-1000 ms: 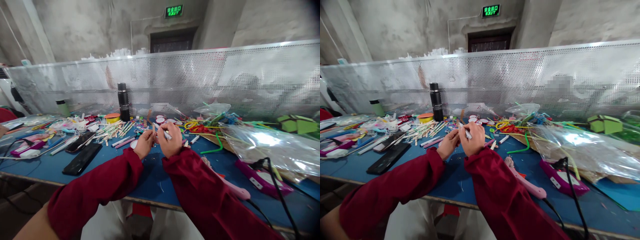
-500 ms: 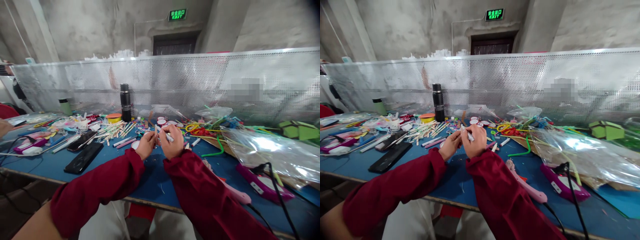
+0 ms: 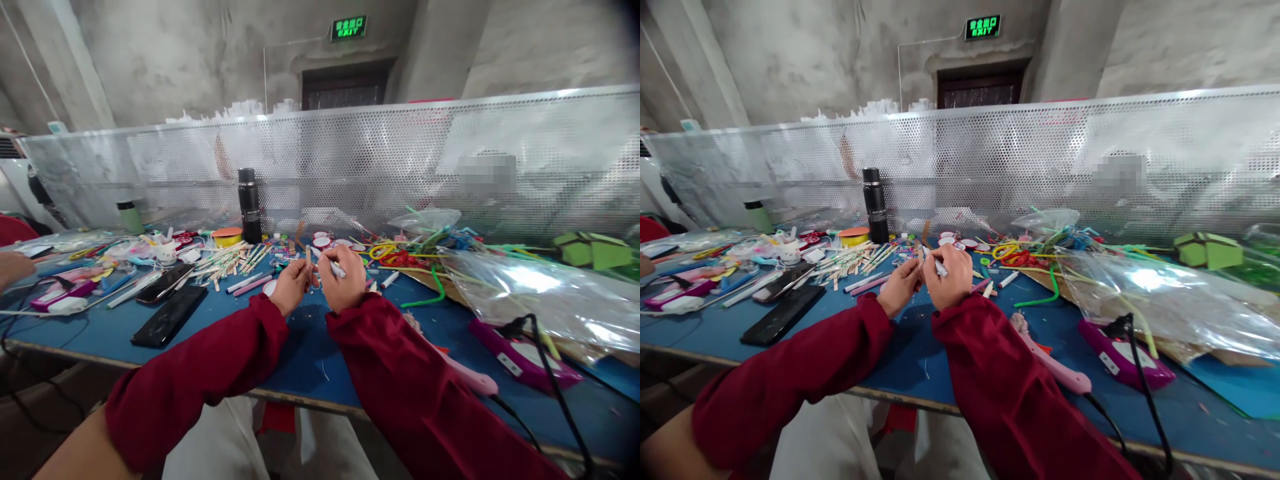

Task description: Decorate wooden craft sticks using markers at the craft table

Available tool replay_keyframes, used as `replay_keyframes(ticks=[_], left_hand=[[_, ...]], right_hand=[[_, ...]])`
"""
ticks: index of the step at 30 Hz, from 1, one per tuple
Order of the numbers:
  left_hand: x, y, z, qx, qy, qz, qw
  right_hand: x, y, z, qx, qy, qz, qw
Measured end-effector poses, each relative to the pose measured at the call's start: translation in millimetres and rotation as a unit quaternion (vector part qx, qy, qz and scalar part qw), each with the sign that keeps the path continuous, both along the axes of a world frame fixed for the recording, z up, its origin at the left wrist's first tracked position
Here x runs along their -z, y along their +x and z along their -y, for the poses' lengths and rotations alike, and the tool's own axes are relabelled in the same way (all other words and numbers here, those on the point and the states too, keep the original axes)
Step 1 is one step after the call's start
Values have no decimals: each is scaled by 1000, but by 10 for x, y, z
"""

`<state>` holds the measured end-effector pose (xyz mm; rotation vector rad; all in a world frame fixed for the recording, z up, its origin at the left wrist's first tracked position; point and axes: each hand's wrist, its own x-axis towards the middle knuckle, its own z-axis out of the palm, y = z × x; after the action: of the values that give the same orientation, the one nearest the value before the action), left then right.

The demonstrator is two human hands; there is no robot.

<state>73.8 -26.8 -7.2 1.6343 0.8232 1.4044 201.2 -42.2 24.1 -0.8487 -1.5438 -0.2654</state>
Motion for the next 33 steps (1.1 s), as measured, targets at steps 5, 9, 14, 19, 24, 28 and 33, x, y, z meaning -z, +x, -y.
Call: replay_keyframes(ticks=[5, 9, 14, 19, 24, 28, 33], left_hand=[[18, 5, -20, 5, -2, 4, 1000], [-1, 11, -6, 6, 1, 8, 1000], [-7, 5, 0, 3, 6, 11, 1000], [17, -1, -28, 4, 12, 7, 1000], [5, 2, -31, 3, 9, 8, 1000], [-10, 2, -13, 4, 5, 5, 1000], [0, -1, -20, 7, 8, 4, 1000]], right_hand=[[-12, -2, 10, -5, 9, 6, 1000], [-14, -10, 18, -8, 5, 14, 1000], [-12, -11, 11, -8, -1, 15, 1000], [-18, -12, 19, -5, -2, 14, 1000], [-9, -11, 19, -3, -2, 18, 1000], [0, -7, 7, 1, 7, 19, 1000], [-3, -12, 18, -11, 2, 19, 1000]])
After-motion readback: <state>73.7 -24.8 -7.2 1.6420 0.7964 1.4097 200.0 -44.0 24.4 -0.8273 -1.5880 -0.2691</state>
